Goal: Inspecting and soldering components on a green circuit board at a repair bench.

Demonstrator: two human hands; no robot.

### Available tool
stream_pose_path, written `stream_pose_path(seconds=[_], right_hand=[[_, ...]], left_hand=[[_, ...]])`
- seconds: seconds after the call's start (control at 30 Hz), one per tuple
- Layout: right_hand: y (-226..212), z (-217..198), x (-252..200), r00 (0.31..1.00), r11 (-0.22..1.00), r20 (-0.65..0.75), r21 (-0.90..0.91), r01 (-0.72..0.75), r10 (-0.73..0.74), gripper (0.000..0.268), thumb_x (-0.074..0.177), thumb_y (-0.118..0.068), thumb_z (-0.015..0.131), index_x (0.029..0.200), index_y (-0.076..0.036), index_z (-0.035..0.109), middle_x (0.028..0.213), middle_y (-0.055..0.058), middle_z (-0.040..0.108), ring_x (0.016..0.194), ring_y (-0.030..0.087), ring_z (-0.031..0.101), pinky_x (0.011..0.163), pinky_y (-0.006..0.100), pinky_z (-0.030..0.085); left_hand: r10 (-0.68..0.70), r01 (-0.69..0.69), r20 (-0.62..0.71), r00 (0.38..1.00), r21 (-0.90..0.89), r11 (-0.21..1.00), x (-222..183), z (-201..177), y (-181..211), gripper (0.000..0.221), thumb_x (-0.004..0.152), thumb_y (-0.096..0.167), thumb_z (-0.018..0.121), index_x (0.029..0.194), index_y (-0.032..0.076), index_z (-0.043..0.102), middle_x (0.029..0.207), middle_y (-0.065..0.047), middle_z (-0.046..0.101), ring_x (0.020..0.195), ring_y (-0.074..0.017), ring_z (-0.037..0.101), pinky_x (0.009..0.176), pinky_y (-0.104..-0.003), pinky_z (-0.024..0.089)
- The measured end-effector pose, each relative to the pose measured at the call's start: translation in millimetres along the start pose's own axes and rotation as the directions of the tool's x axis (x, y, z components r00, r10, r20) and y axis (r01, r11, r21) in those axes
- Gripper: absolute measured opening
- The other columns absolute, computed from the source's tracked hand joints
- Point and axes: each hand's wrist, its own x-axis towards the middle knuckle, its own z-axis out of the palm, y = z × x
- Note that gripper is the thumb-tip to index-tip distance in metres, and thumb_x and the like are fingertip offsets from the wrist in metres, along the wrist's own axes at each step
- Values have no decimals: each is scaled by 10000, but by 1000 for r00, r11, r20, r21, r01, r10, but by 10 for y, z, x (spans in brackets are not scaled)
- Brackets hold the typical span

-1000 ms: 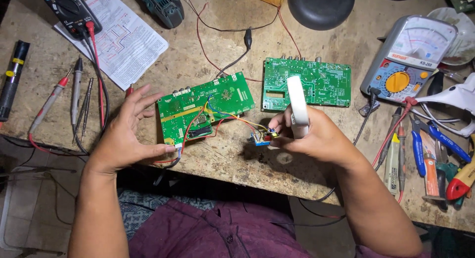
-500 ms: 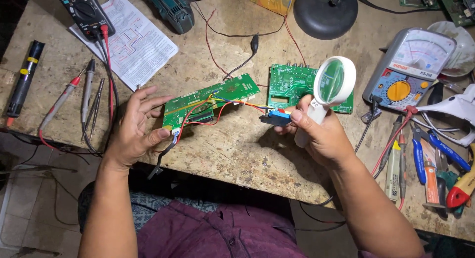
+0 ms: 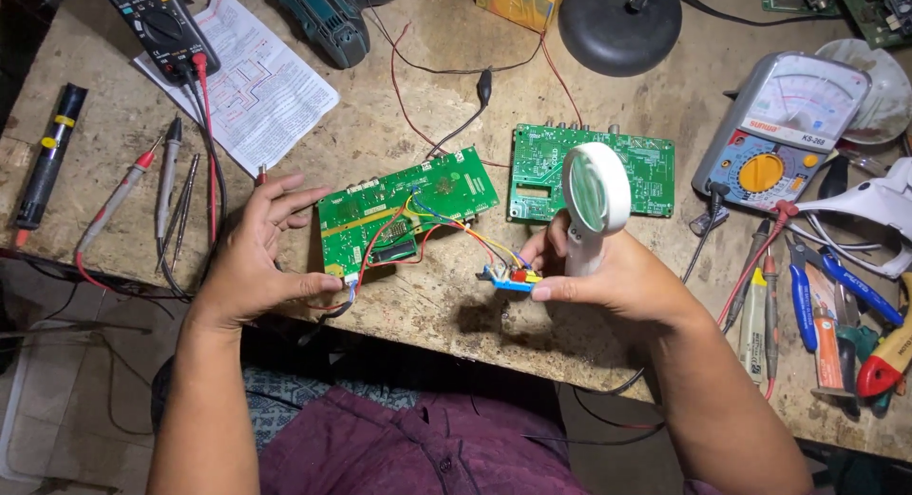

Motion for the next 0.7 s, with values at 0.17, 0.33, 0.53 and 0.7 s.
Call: stream_pose_path(seconds=[0.17,0.33,0.53,0.7], right_hand=[[-184,109,-39,997,971,52,-236,-38,51,461,688,-68,963,871,-72,540,997,126,734,983,235,671,945,455,524],[-301,128,15,980,858,45,-492,-147,194,390,663,-112,965,860,-55,633,954,119,774,928,272,677,892,453,503],[-191,100,26,980,714,186,-696,77,75,667,679,-322,952,1222,-100,635,1272,46,725,1085,196,689,891,332,507],[-250,122,3,977,651,194,-730,207,-93,520,815,-495,780,1088,-74,643,987,71,724,869,245,675,790,349,498]], left_hand=[[37,-37,-1,999,126,991,7,78,346,1219,480,118,1016,1491,43,339,1529,-209,518,1400,-315,475,1098,-427,397],[49,-46,-13,999,199,979,-1,96,362,1200,482,129,1015,1507,42,395,1542,-191,504,1374,-320,482,1078,-440,434],[20,-26,22,1000,333,942,-17,84,440,1172,531,187,991,1527,127,377,1605,-61,480,1384,-216,520,1082,-358,450],[218,-212,20,976,346,914,-28,115,387,1072,618,185,968,1507,22,392,1562,-221,458,1493,-346,443,1282,-421,321]])
